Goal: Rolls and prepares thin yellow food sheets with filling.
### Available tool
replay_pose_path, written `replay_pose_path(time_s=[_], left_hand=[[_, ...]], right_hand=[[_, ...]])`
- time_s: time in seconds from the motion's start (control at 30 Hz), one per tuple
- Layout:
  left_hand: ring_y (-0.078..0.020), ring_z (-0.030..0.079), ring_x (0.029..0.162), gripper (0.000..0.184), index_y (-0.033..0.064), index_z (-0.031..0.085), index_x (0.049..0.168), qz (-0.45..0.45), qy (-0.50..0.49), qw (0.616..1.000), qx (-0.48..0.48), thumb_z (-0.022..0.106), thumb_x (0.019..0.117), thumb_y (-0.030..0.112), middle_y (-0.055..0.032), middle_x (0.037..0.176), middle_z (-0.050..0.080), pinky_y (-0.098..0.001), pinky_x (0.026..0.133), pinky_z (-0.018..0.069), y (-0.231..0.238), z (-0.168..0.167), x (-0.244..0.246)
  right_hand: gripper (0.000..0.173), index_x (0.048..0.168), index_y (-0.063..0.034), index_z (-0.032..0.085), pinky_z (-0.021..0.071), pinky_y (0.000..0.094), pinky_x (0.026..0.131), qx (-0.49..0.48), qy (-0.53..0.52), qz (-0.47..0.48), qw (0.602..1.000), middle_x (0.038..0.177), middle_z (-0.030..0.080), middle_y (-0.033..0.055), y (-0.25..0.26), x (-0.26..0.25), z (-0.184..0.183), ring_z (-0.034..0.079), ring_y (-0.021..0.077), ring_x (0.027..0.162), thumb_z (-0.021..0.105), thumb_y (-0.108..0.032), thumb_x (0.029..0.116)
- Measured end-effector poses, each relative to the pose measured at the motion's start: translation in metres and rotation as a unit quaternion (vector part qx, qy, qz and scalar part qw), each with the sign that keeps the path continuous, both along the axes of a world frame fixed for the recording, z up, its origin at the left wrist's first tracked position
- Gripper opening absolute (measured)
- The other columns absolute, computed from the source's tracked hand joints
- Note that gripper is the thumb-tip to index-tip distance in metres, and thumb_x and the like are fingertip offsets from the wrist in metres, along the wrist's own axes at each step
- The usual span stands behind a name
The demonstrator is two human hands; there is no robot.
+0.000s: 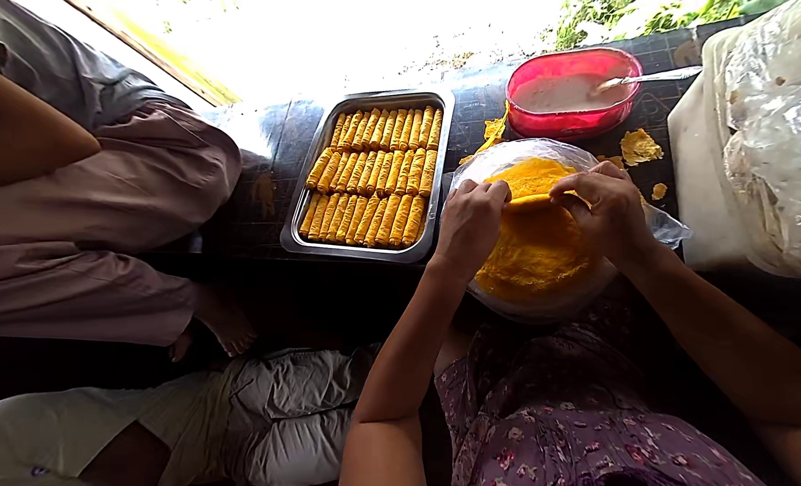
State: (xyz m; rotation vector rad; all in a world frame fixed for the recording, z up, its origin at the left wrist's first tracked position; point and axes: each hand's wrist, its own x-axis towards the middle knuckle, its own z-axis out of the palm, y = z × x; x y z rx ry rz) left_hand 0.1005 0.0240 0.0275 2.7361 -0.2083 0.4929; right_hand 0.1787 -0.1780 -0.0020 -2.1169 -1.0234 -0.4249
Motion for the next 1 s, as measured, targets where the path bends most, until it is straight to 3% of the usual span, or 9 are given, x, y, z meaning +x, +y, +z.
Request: replay_pose_path(time_s=[0.17,0.4,0.53,0.63,0.77,0.9,1.0], left_hand=[[-0.0359,0.067,0.095,0.009,0.0027,0.076,0.095,0.002,0.045,0.999,-0.022,0.068,0.0950,0.006,-0.0159,0.093,0.072,-0.0502,0.085,0.0515,0.008,0.004,0.013],[-0.0351,0.067,0.094,0.010,0.0031,0.076,0.093,0.009,0.063,0.998,-0.017,0.068,0.0954,0.008,-0.0147,0.089,0.071,-0.0482,0.085,0.0512,0.009,-0.001,0.015],[-0.0363,0.068,0.099,0.013,0.0015,0.075,0.104,-0.023,0.052,0.998,-0.019,0.065,0.0958,0.002,-0.0165,0.098,0.073,-0.0484,0.089,0.0535,0.007,0.002,0.016],[-0.0351,0.069,0.099,0.018,0.0023,0.077,0.106,-0.059,0.048,0.997,-0.018,0.060,0.0994,0.006,-0.0160,0.102,0.073,-0.0480,0.089,0.0539,0.008,0.001,0.013],[-0.0381,0.067,0.106,0.022,-0.0014,0.074,0.115,-0.067,0.114,0.991,-0.030,0.067,0.0968,0.009,-0.0211,0.110,0.071,-0.0491,0.096,0.0519,0.011,0.007,0.019],[-0.0291,0.068,0.101,0.023,-0.0007,0.073,0.118,-0.049,0.186,0.972,-0.132,0.063,0.1006,0.012,-0.0188,0.111,0.070,-0.0427,0.093,0.0522,0.022,0.019,0.024],[-0.0245,0.068,0.100,0.023,-0.0017,0.073,0.117,-0.028,0.171,0.964,-0.201,0.063,0.1006,0.012,-0.0180,0.111,0.071,-0.0382,0.092,0.0526,0.048,0.023,0.019]], right_hand=[[0.017,0.098,-0.0042,0.078,0.0468,0.0482,0.088,0.005,0.017,0.008,1.000,0.107,0.072,0.0158,0.005,0.015,-0.003,0.064,0.0338,0.099,0.062,-0.010,0.0996],[0.017,0.097,-0.0067,0.079,0.0452,0.0529,0.086,-0.025,0.015,0.008,1.000,0.106,0.072,0.0166,0.006,0.019,-0.005,0.063,0.0377,0.100,0.062,-0.010,0.0989],[0.015,0.099,-0.0048,0.078,0.0453,0.0566,0.087,-0.050,-0.020,0.013,0.998,0.109,0.072,0.0181,0.007,0.015,0.005,0.064,0.0404,0.108,0.063,-0.006,0.0975],[0.031,0.104,-0.0059,0.077,0.0462,0.0558,0.086,-0.059,-0.065,0.023,0.996,0.111,0.074,0.0162,0.007,0.004,0.004,0.065,0.0398,0.110,0.052,0.007,0.0933],[0.044,0.117,-0.0064,0.076,0.0473,0.0587,0.089,-0.089,-0.043,0.001,0.995,0.119,0.072,0.0167,0.008,0.003,-0.003,0.064,0.0418,0.115,0.048,0.014,0.0900],[0.052,0.138,0.0006,0.061,0.0472,0.0637,0.096,-0.084,0.000,-0.010,0.996,0.126,0.069,0.0223,0.007,0.003,-0.005,0.063,0.0450,0.118,0.042,0.014,0.0913],[0.056,0.143,0.0041,0.054,0.0446,0.0669,0.099,-0.076,0.016,0.000,0.997,0.125,0.067,0.0265,0.005,0.004,-0.007,0.063,0.0493,0.116,0.042,0.014,0.0900]])
